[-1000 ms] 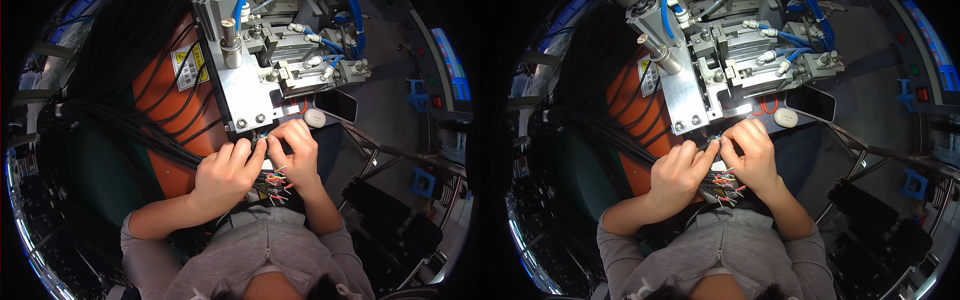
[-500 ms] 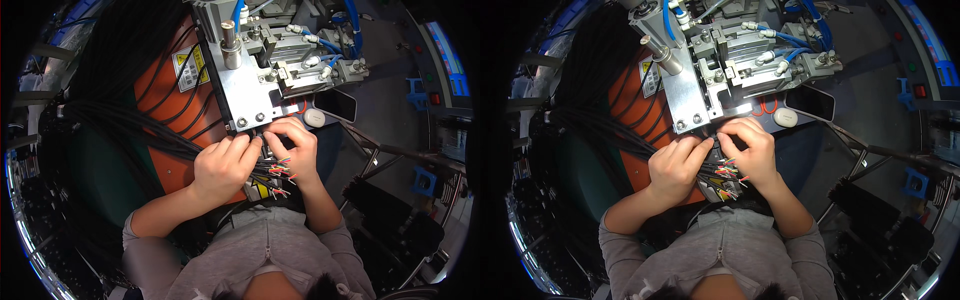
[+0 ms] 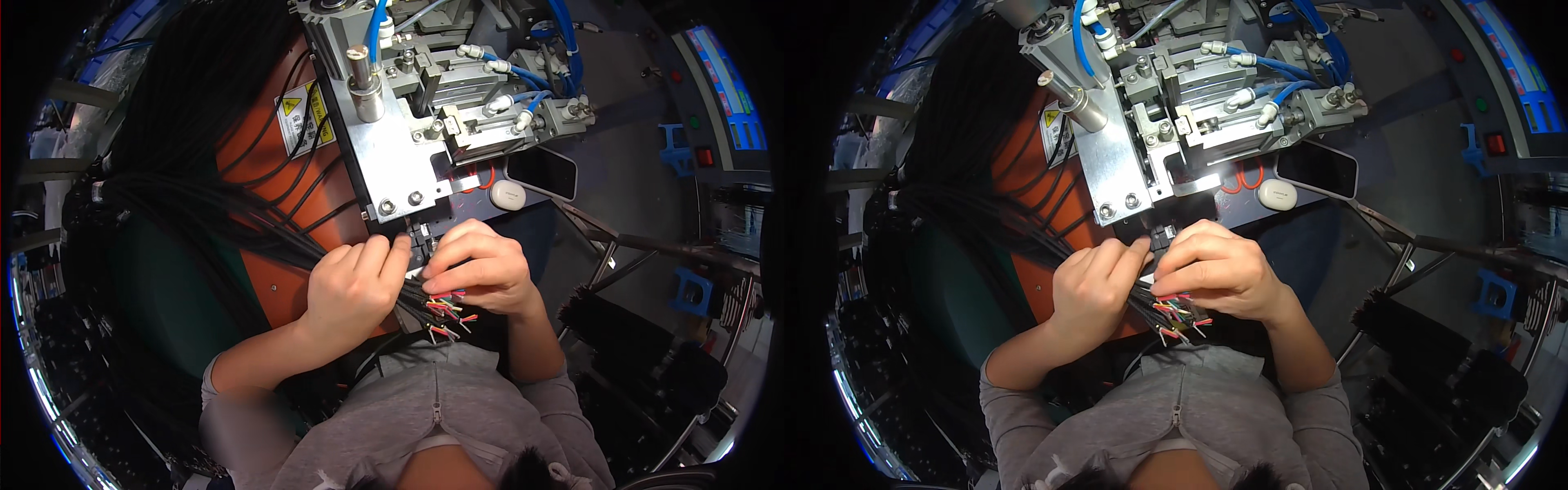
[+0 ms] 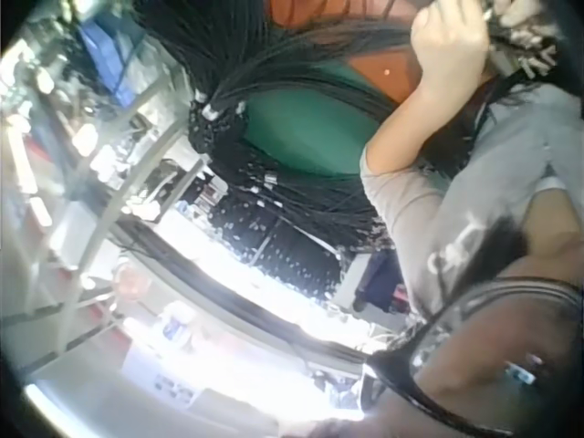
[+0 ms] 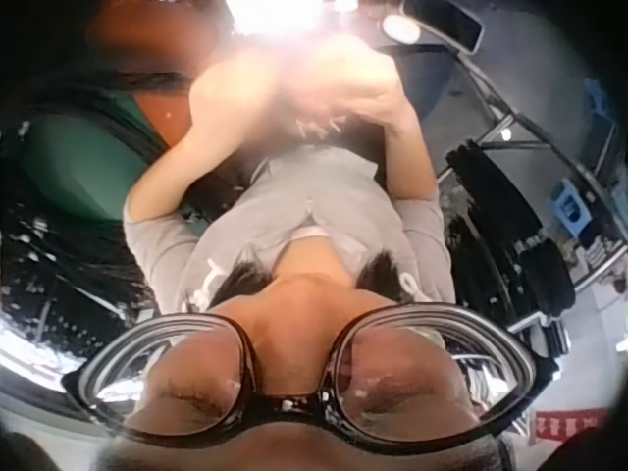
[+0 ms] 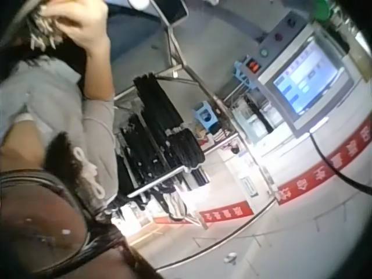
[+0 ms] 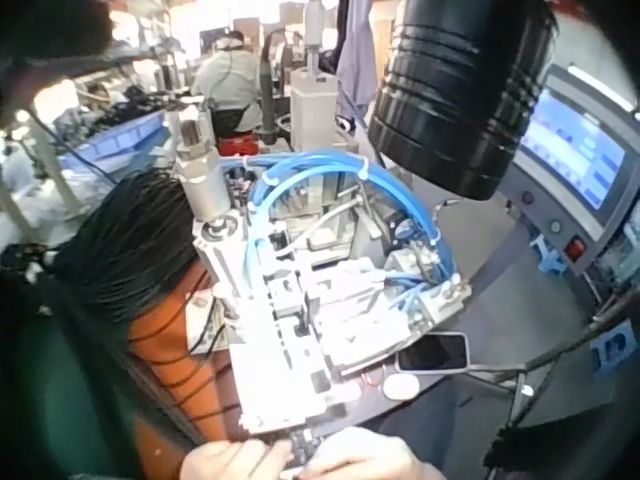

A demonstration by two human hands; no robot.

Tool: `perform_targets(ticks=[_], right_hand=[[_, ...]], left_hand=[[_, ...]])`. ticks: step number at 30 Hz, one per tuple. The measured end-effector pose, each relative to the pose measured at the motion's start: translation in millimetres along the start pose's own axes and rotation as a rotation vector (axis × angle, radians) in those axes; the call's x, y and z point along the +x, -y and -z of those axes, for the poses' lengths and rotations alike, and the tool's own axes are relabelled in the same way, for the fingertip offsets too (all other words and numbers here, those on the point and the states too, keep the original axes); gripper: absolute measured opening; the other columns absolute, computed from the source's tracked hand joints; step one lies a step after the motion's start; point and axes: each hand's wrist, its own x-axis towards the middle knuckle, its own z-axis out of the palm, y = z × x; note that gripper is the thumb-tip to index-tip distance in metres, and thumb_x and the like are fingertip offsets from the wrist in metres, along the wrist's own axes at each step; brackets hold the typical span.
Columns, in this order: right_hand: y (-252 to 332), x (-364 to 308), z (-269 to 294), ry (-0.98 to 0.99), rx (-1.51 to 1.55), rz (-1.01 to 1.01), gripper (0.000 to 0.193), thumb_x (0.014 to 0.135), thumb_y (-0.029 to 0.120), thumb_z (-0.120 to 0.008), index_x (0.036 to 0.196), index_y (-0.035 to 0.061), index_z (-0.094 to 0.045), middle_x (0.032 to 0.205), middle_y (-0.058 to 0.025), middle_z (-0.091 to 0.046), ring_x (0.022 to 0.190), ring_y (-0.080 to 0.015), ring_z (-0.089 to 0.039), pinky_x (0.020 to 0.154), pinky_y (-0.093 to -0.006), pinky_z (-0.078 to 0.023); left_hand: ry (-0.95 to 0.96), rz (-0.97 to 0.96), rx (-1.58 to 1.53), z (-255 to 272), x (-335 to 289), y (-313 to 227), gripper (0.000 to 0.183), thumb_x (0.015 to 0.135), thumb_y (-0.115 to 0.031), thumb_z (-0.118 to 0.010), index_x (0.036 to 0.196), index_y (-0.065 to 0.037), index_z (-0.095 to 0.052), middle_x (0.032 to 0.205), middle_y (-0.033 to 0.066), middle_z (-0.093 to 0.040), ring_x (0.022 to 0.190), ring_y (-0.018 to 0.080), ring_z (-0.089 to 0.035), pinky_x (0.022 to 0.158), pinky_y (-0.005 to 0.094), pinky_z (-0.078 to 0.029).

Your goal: The person assembles a multi-wire harness by hand. They repeatedly pick individual colored wires from a bundle, insert them into a black connector block, and secure them using a crimping tool. The process involves precise manipulation of small components within a confined workspace.

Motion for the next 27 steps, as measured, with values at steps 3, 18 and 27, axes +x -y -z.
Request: perform_targets(ticks=[3, 18, 27], right_hand=[[-3.1, -5.0, 1.4, -0.130, 0.028, -0.038, 0.021, 0.065, 0.007, -0.078, 0.085, 0.0052, -0.073, 0.085, -0.0063, -0.067, 0.082, -0.0215, -0.060, 0.075, -0.0318, -0.046], [15.0, 5.5, -35.0, -0.512, -0.408, -0.006, 0.018, 0.073, 0.005, -0.077, 0.088, 0.0023, -0.067, 0.087, -0.0083, -0.065, 0.080, -0.0208, -0.060, 0.072, -0.0302, -0.047], [10.7, 6.6, -34.8, -0.581, -0.198, -0.172, 0.014, 0.070, -0.002, -0.076, 0.077, 0.0007, -0.065, 0.081, -0.0099, -0.063, 0.075, -0.0196, -0.058, 0.069, -0.0296, -0.047]], left_hand=[[-0.226, -0.130, -0.204, 2.8, 13.0, 5.5, 0.030, 0.074, -0.011, -0.062, 0.103, -0.005, -0.068, 0.092, 0.0048, -0.061, 0.074, 0.0114, -0.058, 0.059, 0.0220, -0.043], [-0.424, -0.110, -0.338, -1.7, 8.0, 3.3, 0.021, 0.076, -0.012, -0.071, 0.093, -0.001, -0.066, 0.069, 0.0012, -0.055, 0.055, 0.0116, -0.054, 0.043, 0.0237, -0.038], [-0.367, -0.099, -0.302, -5.3, 7.5, 2.1, 0.016, 0.077, -0.011, -0.070, 0.088, -0.001, -0.063, 0.067, 0.0017, -0.048, 0.053, 0.0117, -0.050, 0.041, 0.0253, -0.036]])
